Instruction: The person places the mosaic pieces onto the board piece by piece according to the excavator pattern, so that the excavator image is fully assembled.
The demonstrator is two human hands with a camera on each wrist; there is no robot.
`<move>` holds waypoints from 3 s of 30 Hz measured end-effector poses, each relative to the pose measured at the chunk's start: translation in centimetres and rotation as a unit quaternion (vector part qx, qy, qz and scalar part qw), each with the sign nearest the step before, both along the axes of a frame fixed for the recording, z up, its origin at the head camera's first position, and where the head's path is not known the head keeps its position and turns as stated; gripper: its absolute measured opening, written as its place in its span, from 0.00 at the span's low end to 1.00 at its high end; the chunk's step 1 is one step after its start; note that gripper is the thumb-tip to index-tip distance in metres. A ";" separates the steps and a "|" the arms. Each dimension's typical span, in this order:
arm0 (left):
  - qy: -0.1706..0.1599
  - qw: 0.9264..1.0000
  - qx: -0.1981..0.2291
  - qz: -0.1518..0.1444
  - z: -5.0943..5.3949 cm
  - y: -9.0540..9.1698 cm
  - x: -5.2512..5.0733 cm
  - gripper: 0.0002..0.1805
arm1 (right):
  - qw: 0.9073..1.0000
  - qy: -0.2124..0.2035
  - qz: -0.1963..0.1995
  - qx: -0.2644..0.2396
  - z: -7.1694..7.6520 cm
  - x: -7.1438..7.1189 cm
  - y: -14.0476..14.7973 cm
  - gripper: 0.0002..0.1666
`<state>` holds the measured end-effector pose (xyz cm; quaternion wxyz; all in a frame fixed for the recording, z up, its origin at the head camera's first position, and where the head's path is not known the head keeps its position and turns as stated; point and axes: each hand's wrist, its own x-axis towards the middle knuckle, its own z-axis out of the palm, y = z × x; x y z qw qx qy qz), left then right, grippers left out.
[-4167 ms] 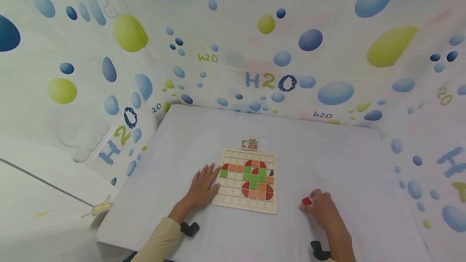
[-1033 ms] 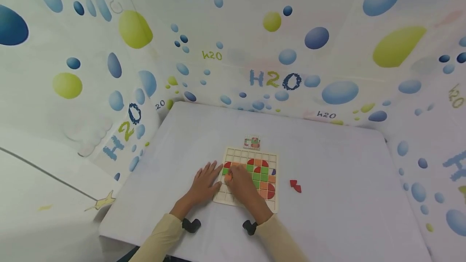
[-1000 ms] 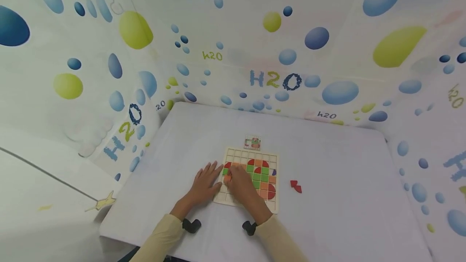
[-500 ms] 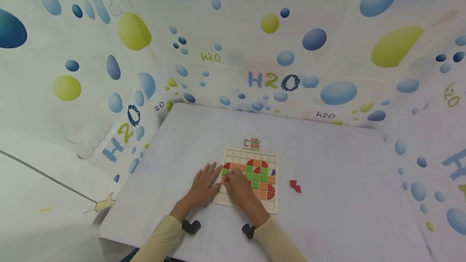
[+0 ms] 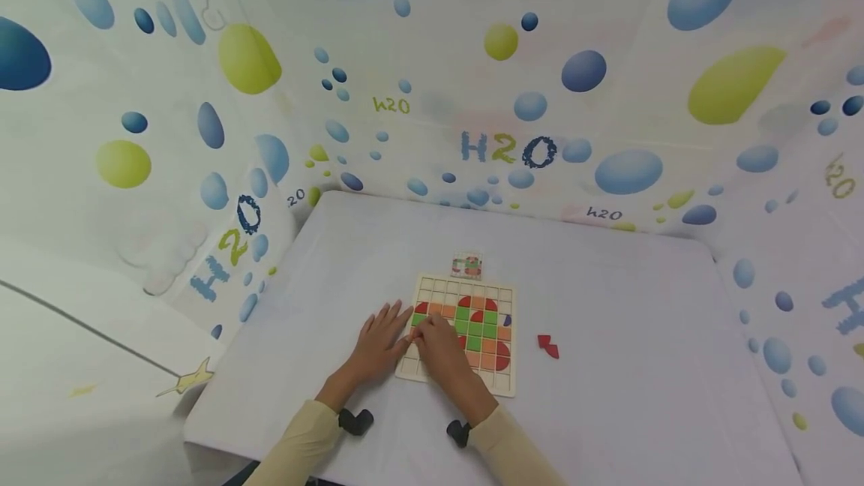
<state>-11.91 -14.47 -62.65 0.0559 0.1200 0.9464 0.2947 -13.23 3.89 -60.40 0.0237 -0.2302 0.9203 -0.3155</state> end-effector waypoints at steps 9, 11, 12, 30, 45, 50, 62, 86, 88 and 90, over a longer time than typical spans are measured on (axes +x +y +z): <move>-0.004 1.000 -0.002 0.007 -0.1 0.3 -0.1 0.33 | 1.000 0.022 -0.007 0.016 -0.1 0.0 0.3 0.04; -0.003 1.000 -0.003 0.008 -0.2 0.3 -0.1 0.33 | 0.999 0.027 -0.007 0.019 -0.1 0.0 0.3 0.04; -0.004 1.000 -0.004 0.009 -0.3 0.3 -0.1 0.33 | 0.999 0.031 -0.007 0.021 -0.1 0.0 0.3 0.04; 0.018 1.000 0.020 0.012 -0.5 0.0 0.1 0.32 | 0.998 0.018 -0.037 0.053 0.1 0.1 -0.2 0.12; -0.023 1.000 0.009 0.001 0.2 -0.2 0.0 0.30 | 0.997 0.009 -0.025 0.071 0.7 0.0 0.1 0.13; -0.012 1.000 0.015 -0.005 0.3 0.0 -0.1 0.30 | 0.997 0.016 -0.034 0.062 0.9 0.0 0.6 0.15; -0.013 1.000 0.016 0.004 0.2 0.3 0.0 0.31 | 0.975 -0.040 -0.216 -0.020 2.0 -0.4 12.8 0.23; -0.005 0.999 0.029 0.014 0.3 0.4 0.1 0.30 | 0.958 -0.047 -0.276 0.054 -0.7 -0.1 19.8 0.16; -0.007 1.000 0.022 0.015 0.3 0.4 0.1 0.30 | 0.958 -0.049 -0.277 0.054 -0.6 -0.2 19.8 0.16; -0.012 1.000 0.019 0.015 0.3 0.4 0.1 0.30 | 0.959 -0.058 -0.273 0.055 -0.5 -0.2 19.7 0.18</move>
